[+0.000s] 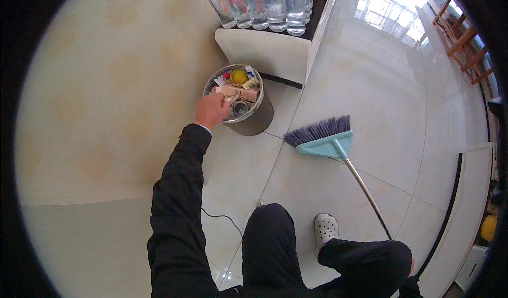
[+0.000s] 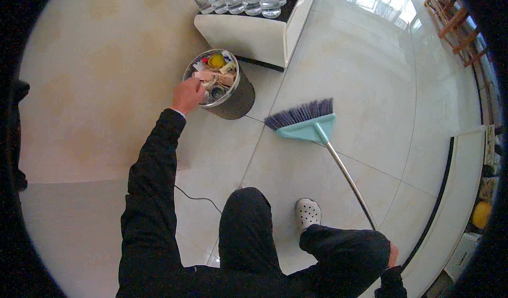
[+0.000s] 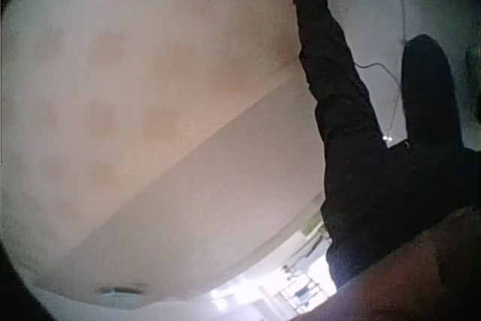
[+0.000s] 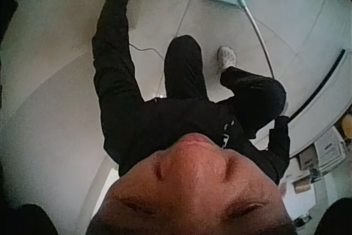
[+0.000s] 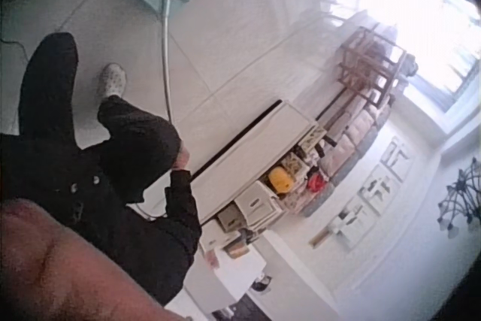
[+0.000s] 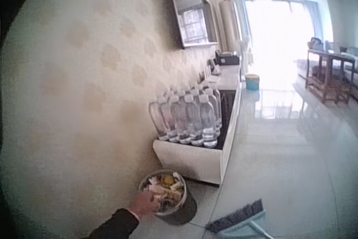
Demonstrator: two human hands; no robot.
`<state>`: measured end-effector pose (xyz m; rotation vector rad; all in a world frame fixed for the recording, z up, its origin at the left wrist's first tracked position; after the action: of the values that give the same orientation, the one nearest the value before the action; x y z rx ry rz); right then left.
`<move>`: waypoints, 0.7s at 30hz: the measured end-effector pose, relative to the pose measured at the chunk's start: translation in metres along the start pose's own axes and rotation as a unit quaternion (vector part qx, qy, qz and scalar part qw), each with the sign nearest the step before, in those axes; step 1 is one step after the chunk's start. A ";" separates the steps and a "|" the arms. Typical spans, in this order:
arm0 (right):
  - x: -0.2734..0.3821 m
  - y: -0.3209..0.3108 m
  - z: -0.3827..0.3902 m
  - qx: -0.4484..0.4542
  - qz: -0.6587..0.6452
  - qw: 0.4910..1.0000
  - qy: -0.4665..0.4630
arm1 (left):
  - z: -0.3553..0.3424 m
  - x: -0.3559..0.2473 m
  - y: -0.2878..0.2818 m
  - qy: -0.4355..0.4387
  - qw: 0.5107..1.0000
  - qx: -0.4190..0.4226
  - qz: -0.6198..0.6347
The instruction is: The person sweeps a tiled floor with a broom, gathers debris into a dustpan, and disposes of it in a trash bin. The person then returns the broom and dustpan to a storage area near a window.
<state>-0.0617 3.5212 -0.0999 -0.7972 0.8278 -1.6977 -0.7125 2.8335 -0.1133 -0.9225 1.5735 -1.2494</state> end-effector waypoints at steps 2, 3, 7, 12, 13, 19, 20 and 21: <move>0.002 -0.011 0.001 -0.100 -0.062 0.993 -0.012 | 0.004 0.004 0.010 -0.009 1.000 -0.017 0.014; 0.001 -0.015 0.002 -0.117 -0.082 0.990 0.020 | 0.004 0.008 0.021 -0.024 1.000 0.008 0.000; 0.004 -0.035 -0.004 -0.118 -0.065 0.984 0.115 | 0.014 0.016 0.040 -0.041 0.996 0.054 0.056; 0.021 -0.055 -0.017 -0.140 -0.089 0.983 0.078 | 0.057 0.006 0.019 -0.057 0.976 -0.168 0.129; 0.023 -0.053 -0.019 -0.140 -0.087 0.983 0.081 | 0.070 0.001 0.018 -0.054 0.967 -0.219 0.119; 0.044 -0.048 -0.038 -0.100 -0.162 0.977 0.092 | 0.143 -0.013 0.056 -0.156 0.927 -0.251 0.231; 0.052 -0.058 -0.043 -0.107 -0.103 0.986 0.069 | 0.158 -0.023 0.059 -0.147 0.923 -0.265 0.237; 0.063 -0.073 -0.045 -0.123 -0.074 0.990 0.014 | 0.173 -0.034 0.060 -0.160 0.919 -0.263 0.246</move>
<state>-0.1505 3.4830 -0.0564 -1.0260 1.0338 -1.7595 -0.5386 2.8244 -0.1806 -0.9161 1.7527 -0.3014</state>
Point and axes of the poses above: each hand's wrist, its own z-axis away from the middle knuckle, its own y-axis out of the palm, x = y × z, the point moved 5 cm from there along -z, towards the middle knuckle, and after that the axes turned 3 degrees about z, right-handed, at the moved point
